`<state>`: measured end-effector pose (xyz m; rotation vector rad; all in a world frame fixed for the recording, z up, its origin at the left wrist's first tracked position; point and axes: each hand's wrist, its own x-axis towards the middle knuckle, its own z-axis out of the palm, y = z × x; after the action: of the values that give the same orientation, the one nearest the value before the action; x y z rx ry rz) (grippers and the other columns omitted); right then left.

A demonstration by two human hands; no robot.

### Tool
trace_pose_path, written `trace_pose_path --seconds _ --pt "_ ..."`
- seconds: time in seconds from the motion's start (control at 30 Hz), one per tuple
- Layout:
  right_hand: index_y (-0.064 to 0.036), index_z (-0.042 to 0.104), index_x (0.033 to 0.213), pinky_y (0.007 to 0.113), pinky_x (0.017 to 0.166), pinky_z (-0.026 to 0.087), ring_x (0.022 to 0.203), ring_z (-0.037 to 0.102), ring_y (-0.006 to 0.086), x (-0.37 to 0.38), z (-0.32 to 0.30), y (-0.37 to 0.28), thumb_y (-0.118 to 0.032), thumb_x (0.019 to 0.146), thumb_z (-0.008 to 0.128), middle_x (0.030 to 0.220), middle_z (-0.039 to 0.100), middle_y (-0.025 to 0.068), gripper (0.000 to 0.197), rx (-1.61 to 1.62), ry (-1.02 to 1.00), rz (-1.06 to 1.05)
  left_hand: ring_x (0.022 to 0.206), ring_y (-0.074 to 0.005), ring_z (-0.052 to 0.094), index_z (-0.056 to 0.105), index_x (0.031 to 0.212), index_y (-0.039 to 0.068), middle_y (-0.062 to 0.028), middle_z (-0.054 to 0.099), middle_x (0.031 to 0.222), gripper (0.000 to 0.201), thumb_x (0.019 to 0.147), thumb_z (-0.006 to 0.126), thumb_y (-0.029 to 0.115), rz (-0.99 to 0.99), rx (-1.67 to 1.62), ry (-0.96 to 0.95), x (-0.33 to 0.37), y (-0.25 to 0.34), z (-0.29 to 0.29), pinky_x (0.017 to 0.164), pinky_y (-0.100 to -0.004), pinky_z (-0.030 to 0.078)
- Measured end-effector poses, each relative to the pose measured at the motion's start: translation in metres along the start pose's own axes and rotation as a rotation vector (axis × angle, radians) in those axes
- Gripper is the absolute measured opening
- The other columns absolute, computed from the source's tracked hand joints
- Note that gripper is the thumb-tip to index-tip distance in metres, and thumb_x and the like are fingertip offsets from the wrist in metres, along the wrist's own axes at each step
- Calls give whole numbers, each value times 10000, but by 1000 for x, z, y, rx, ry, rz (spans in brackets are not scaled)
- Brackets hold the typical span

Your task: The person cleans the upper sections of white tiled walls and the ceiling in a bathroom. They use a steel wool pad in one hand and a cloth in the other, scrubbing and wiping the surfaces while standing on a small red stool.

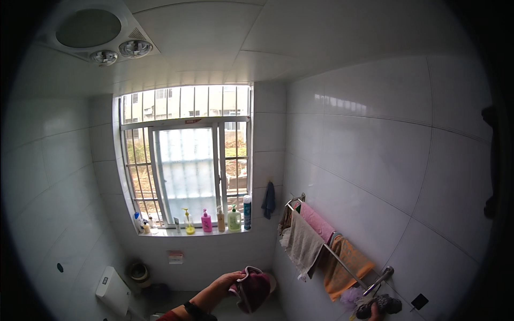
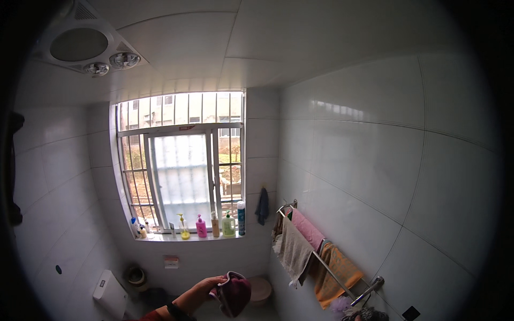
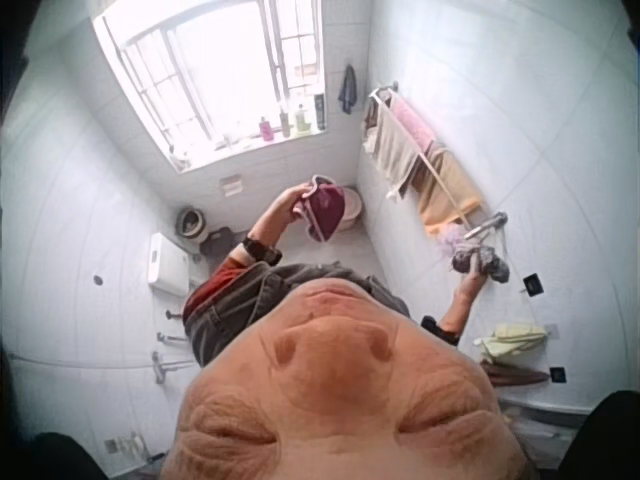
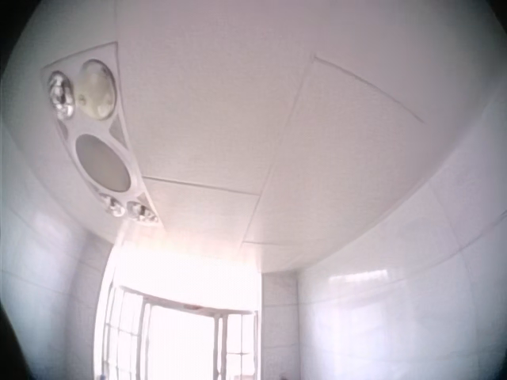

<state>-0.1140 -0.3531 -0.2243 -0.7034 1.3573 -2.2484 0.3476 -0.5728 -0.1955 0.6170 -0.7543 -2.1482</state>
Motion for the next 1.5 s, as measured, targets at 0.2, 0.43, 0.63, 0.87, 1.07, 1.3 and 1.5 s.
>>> trace_pose_path --seconds 0.2,0.43,0.63,0.87,1.07,1.3,1.5 --pt "37 603 1198 306 843 483 969 588 177 -21 -1 -8 -117 836 694 1120 629 74 404 -152 -40 115 889 -255 696 588 1101 -3 -149 683 1032 208 940 528 115 -113 -331 -137 30 -24 -21 869 -420 572" --pt "33 602 1196 327 869 483 987 591 199 -23 -9 1 -135 837 719 1130 630 79 413 -218 18 72 951 -304 680 593 1087 -19 -186 670 1064 223 978 430 88 -131 -628 -2 54 -49 -44 943 -475 531" --pt "14 617 1168 329 855 485 973 591 182 -24 -5 4 -128 829 730 1110 633 71 384 -280 -82 64 933 -326 680 592 1061 -47 -209 659 1073 240 978 398 68 -187 -730 108 57 -62 -57 910 -487 554" --pt "-1 635 1159 306 887 470 996 587 163 -37 17 1 -106 832 724 1107 633 46 354 -375 -230 92 951 -330 675 591 1073 -54 -213 656 1085 248 970 402 69 -218 -740 68 55 -71 -70 921 -489 547" --pt "15 625 1186 305 938 448 1041 580 170 -48 31 -8 -87 827 723 1150 630 52 386 -416 -248 156 1028 -344 651 584 1122 -61 -223 638 1138 283 952 397 68 -254 -749 69 48 -72 -70 973 -507 510" --pt "51 658 1083 338 842 498 937 634 208 -55 30 -6 -180 804 754 1040 685 121 374 -598 -210 144 1100 -362 616 574 1158 -58 -229 616 1195 334 912 396 83 -285 -759 142 52 -84 -75 1018 -532 464" --pt "61 669 1047 342 811 507 894 648 212 -59 19 -2 -181 815 746 995 701 124 344 -630 -167 91 1083 -348 626 590 1133 -43 -211 638 1157 318 905 400 69 -333 -646 169 79 -96 -80 1004 -524 478"
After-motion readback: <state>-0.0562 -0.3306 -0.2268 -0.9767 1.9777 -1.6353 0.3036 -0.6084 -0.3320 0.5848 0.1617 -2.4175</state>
